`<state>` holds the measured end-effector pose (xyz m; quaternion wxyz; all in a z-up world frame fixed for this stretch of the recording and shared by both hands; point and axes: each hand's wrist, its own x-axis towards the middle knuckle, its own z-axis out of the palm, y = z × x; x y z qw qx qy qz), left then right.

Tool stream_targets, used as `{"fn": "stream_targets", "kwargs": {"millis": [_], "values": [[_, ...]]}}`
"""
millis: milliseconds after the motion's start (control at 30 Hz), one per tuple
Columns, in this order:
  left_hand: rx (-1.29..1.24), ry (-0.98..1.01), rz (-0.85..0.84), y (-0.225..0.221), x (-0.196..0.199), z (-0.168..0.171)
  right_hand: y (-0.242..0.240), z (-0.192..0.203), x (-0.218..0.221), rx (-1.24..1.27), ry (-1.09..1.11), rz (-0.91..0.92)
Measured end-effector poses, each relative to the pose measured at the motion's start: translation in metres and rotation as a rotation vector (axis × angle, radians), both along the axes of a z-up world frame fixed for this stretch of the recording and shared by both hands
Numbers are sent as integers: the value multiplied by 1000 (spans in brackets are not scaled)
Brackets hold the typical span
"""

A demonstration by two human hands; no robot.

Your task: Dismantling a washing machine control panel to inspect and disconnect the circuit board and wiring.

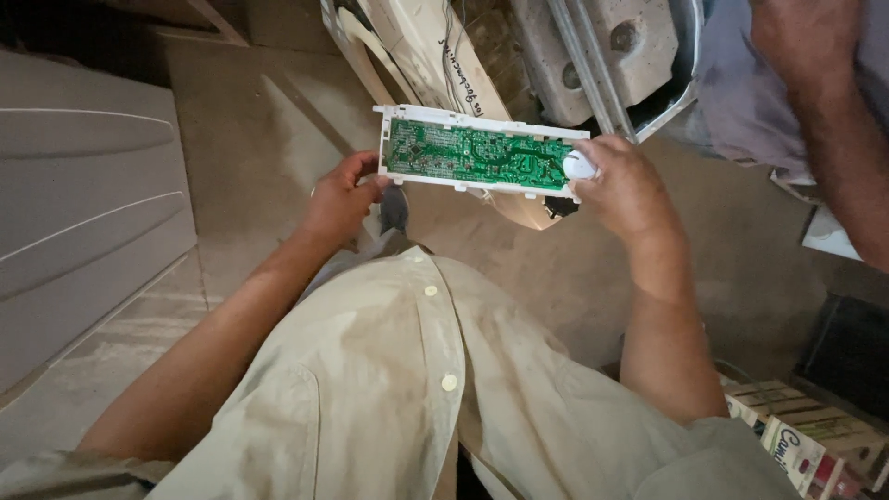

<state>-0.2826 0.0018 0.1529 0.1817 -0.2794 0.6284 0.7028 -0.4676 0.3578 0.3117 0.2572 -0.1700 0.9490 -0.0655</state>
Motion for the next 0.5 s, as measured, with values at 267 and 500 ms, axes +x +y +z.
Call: {"fn": "stream_targets", "kwargs": {"millis": [267,500], "values": [[2,-12,-1,0,-1,-9,1,-8,-2,87,22,-49],[-58,-11,-14,3,-2,-11,4,-13,-3,181,66,-82]]}}
